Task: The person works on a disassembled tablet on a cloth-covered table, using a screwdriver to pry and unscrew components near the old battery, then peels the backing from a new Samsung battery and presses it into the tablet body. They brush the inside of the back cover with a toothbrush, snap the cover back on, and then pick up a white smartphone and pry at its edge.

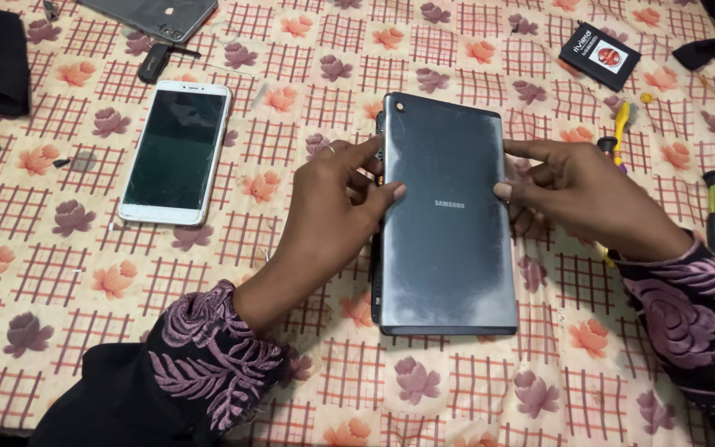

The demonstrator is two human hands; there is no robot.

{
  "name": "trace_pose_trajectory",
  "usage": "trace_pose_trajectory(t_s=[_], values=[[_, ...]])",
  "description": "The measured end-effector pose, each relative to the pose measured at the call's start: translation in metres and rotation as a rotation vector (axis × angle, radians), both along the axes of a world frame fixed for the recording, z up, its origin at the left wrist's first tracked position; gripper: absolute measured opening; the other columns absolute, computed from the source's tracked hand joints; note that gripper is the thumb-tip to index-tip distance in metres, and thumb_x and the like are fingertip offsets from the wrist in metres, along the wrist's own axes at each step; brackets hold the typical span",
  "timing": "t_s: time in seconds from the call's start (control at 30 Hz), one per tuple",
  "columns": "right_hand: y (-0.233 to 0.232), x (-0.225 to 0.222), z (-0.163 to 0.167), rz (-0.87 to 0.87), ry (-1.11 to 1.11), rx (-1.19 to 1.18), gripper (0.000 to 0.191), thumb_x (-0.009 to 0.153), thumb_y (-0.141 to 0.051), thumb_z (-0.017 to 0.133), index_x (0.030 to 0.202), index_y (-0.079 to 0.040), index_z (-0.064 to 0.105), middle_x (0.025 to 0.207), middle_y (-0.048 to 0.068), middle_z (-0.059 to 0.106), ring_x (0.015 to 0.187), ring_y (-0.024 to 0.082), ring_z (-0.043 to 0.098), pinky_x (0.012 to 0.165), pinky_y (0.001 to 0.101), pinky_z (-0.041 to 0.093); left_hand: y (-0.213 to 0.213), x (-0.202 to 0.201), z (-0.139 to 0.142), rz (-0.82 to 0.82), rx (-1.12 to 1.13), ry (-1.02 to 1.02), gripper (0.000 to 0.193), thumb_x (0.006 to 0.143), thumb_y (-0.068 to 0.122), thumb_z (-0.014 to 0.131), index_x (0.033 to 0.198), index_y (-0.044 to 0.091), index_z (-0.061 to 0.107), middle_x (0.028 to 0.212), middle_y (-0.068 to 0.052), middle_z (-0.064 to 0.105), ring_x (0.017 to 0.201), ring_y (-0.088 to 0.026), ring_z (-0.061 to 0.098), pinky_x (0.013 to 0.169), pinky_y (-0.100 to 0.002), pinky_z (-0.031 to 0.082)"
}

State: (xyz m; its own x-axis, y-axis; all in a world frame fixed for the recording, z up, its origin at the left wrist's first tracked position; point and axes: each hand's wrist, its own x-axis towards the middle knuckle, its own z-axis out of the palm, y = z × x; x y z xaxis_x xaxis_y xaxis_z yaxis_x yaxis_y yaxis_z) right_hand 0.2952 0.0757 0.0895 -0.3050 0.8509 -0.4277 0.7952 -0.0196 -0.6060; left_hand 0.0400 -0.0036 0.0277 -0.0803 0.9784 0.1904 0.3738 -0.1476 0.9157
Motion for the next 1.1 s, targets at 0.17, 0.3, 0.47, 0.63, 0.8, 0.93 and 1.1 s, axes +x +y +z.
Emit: trace_pose_trajectory(t_s=[0.17, 0.3, 0.47, 0.63, 0.8, 0.93, 1.1], values=[[-0.007, -0.006, -0.005, 0.045, -0.069, 0.143, 0.061, 0.094, -0.029, 0.07, 0.147, -0.005, 0.052, 0.063, 0.013, 0.074, 0.054, 0.018, 0.067, 0.055, 0.0344, 0.055, 0.001, -0.005, -0.002, -0.004, -0.016, 0.132, 0.048, 0.083, 0.012, 0.082, 0.127, -0.004, 0.067, 0.099, -0.016, 0.071, 0.078, -0.02, 0.072, 0.069, -0.031, 0.061], [-0.005, -0.003, -0.009, 0.141, -0.388, 0.239, 0.062, 0.097, -0.033, 0.071, 0.149, -0.006, 0.054, 0.07, 0.019, 0.073, 0.06, 0.024, 0.066, 0.065, 0.04, 0.058, 0.006, -0.016, 0.009, -0.018, 0.022, 0.29, 0.062, 0.08, 0.017, 0.085, 0.135, -0.003, 0.062, 0.115, -0.021, 0.068, 0.106, -0.03, 0.066, 0.09, -0.042, 0.056], [0.015, 0.026, -0.005, 0.64, -0.337, 0.443, 0.139, 0.059, -0.065, 0.088, 0.165, -0.007, 0.02, 0.155, 0.029, 0.041, 0.114, 0.033, 0.065, 0.107, 0.0553, 0.047, 0.013, -0.033, 0.024, -0.422, -0.321, 0.524, 0.152, 0.049, 0.048, 0.1, 0.156, -0.005, 0.006, 0.152, -0.034, 0.024, 0.147, -0.048, 0.008, 0.116, -0.06, 0.015], [0.015, 0.035, -0.023, 0.837, -0.553, 0.15, 0.182, 0.04, -0.084, 0.086, 0.158, -0.006, -0.028, 0.164, 0.025, -0.031, 0.151, 0.037, -0.021, 0.12, 0.0573, 0.006, 0.002, -0.03, 0.026, -0.681, -0.424, 0.758, 0.182, 0.034, 0.058, 0.101, 0.149, -0.011, -0.022, 0.159, -0.038, -0.018, 0.147, -0.052, -0.026, 0.121, -0.06, -0.011], [0.002, 0.029, -0.028, 0.91, -0.715, 0.163, 0.183, 0.039, -0.086, 0.081, 0.154, 0.0, -0.031, 0.163, 0.032, -0.035, 0.148, 0.038, -0.026, 0.125, 0.0522, -0.002, -0.006, -0.019, 0.026, -0.664, -0.399, 0.786, 0.185, 0.029, 0.056, 0.102, 0.148, -0.014, -0.02, 0.159, -0.04, -0.017, 0.147, -0.053, -0.022, 0.118, -0.067, -0.009], [0.0, 0.028, -0.026, 0.899, -0.584, 0.249, 0.182, 0.04, -0.088, 0.083, 0.155, 0.003, -0.025, 0.162, 0.033, -0.027, 0.151, 0.04, -0.021, 0.124, 0.0508, 0.003, -0.005, -0.017, 0.025, -0.645, -0.34, 0.782, 0.184, 0.027, 0.058, 0.103, 0.148, -0.015, -0.014, 0.159, -0.041, -0.008, 0.149, -0.055, -0.016, 0.119, -0.068, -0.007], [0.004, 0.033, -0.031, 0.891, -0.567, 0.238, 0.181, 0.038, -0.085, 0.081, 0.156, 0.002, -0.025, 0.164, 0.032, -0.028, 0.152, 0.039, -0.021, 0.122, 0.0506, 0.005, -0.003, -0.019, 0.019, -0.634, -0.273, 0.727, 0.181, 0.027, 0.056, 0.103, 0.15, -0.014, -0.011, 0.16, -0.04, -0.004, 0.149, -0.054, -0.012, 0.119, -0.066, -0.004]])
